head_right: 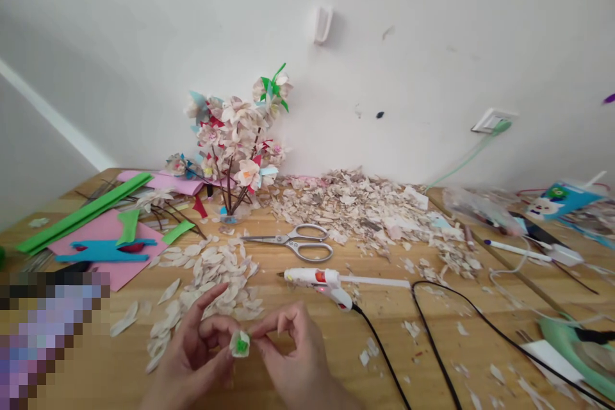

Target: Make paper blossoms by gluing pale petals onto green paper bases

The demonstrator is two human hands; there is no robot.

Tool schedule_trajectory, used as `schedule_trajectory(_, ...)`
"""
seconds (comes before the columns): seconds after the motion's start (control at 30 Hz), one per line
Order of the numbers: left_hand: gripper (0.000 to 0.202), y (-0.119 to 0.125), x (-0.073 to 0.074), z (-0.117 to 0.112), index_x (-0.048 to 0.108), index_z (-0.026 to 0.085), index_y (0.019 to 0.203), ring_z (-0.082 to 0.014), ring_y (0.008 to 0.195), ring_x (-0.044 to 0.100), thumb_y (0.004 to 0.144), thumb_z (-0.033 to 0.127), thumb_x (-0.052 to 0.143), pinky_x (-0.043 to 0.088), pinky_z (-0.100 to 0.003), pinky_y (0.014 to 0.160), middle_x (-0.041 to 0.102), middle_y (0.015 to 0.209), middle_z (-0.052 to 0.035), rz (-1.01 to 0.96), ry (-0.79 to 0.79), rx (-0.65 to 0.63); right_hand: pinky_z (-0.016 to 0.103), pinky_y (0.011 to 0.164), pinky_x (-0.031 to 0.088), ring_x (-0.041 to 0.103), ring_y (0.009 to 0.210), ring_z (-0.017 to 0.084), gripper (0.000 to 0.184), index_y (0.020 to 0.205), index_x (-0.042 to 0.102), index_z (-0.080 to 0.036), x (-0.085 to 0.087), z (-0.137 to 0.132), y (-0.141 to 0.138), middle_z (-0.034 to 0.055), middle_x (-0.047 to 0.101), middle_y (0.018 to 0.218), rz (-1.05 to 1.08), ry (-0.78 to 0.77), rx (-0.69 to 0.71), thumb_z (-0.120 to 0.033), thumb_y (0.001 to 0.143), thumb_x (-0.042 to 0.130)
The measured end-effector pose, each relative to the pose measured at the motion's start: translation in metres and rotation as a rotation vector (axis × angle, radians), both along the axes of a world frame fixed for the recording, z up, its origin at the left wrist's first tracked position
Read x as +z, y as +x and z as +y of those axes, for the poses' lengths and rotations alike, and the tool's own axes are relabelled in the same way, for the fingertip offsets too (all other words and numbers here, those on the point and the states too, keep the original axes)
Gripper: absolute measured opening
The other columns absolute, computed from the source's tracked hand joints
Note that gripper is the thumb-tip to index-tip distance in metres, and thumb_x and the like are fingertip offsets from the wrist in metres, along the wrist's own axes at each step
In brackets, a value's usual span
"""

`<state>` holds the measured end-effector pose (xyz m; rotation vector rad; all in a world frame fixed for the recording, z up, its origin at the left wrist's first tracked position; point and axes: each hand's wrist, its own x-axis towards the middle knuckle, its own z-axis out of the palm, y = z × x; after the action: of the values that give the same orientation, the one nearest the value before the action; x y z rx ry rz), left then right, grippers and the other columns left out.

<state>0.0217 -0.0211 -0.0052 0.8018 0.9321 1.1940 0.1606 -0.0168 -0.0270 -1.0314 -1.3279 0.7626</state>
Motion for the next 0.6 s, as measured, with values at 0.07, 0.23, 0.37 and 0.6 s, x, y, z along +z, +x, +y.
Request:
schedule_trajectory(0.07,0.077,0.000,0.001,0.000,0.030,0.023,0.118,-0.0080,0.045,0.046,0.057,0.032,0.076,0.042,-0.018,0.038,0.062,0.066,0.0023,0.011,-0.009,-0.001,0.022,0.057,0.050,0.065,0.056,0.013,0.033,0.067,0.039,-0.025,-0.002,-0.001,0.001,-0.0058,0.068,0.060,-0.039,-0.004,-0.019,-0.006,0.065,0.065)
schedule_trajectory(0.23,0.075,0.002,0.000,0.000,0.032,0.024,0.117,-0.0075,0.045,0.046,0.057,0.032,0.076,0.041,-0.016,0.037,0.061,0.066,0.0030,0.017,-0.011,-0.016,0.023,0.058,0.049,0.065,0.057,0.014,0.035,0.065,0.036,-0.024,-0.001,0.000,-0.001,-0.0050,0.068,0.059,0.048,-0.133,0.003,-0.007,0.062,0.066)
schedule_trajectory(0.37,0.070,0.002,-0.005,0.003,0.035,0.026,0.116,-0.0089,0.055,0.051,0.060,0.025,0.075,0.045,-0.019,0.047,0.062,0.078,0.0000,0.036,0.022,0.016,0.020,0.051,0.047,0.060,0.051,0.012,0.042,0.064,0.035,-0.024,0.004,0.010,-0.003,-0.0091,0.061,0.053,0.363,-0.335,0.058,-0.009,0.054,0.073)
schedule_trajectory(0.6,0.058,-0.010,-0.014,0.016,0.041,0.025,0.110,-0.0129,0.068,0.056,0.062,0.029,0.072,0.048,-0.023,0.049,0.054,0.102,-0.0058,0.166,0.012,0.131,0.022,0.051,0.047,0.053,0.051,0.009,0.045,0.066,0.039,-0.023,0.009,0.018,-0.002,-0.0105,0.054,0.055,0.613,-0.554,0.170,-0.014,0.047,0.079)
